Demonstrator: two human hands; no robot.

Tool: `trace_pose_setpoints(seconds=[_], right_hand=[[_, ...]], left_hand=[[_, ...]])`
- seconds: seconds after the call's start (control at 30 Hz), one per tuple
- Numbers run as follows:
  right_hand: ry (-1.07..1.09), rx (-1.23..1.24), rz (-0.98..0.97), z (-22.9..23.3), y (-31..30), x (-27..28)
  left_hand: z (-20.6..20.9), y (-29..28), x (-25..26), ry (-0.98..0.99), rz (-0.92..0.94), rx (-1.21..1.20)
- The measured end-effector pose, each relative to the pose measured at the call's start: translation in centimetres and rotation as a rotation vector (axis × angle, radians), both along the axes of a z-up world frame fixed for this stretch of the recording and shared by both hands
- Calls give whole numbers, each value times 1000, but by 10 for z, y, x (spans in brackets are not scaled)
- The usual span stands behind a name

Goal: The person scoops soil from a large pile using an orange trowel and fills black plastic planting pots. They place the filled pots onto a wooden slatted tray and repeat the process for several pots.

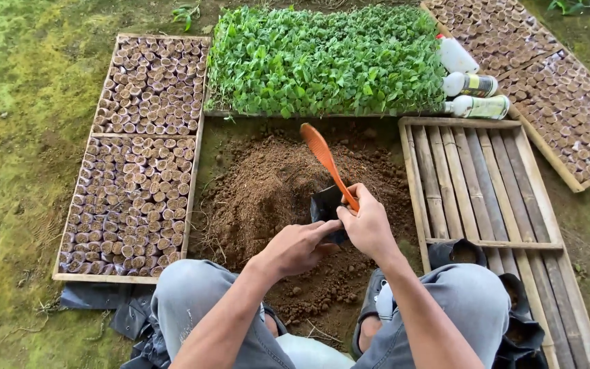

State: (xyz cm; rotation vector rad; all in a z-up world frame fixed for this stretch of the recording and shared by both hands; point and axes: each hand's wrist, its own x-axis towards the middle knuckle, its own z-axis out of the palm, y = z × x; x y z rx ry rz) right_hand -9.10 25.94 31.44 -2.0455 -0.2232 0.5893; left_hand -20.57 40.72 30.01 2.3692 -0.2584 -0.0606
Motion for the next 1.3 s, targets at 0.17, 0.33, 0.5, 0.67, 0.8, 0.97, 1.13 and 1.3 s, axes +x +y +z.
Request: trace_pose_setpoints(seconds=[0.17, 0.33, 0.5, 0.67, 0.8, 0.97, 1.13, 1.3], right_hand=[[-86, -193, 91, -4, -5, -1], [-143, -324, 104, -4, -5, 1], [-138, -356, 99, -6, -4, 2], [-105, -308, 165, -3, 4, -7], [-108, -299, 201, -10, 6, -8], [-54, -253, 183, -14, 4, -6], [-82, -239, 182, -9, 5, -5], [-99, -138, 213, -7, 10, -11]], left_hand=[[-15, -5, 4, 67, -35, -18], [-21, 1, 0, -15, 40, -160], [-25, 9, -3, -227, 207, -110], [-43, 9, -4, -153, 171, 46], [-43, 6, -6, -26, 48, 150], [-45, 6, -8, -133, 94, 99], [-34, 14, -5, -374, 382, 0], [-30, 10, -7, -281, 602, 21]])
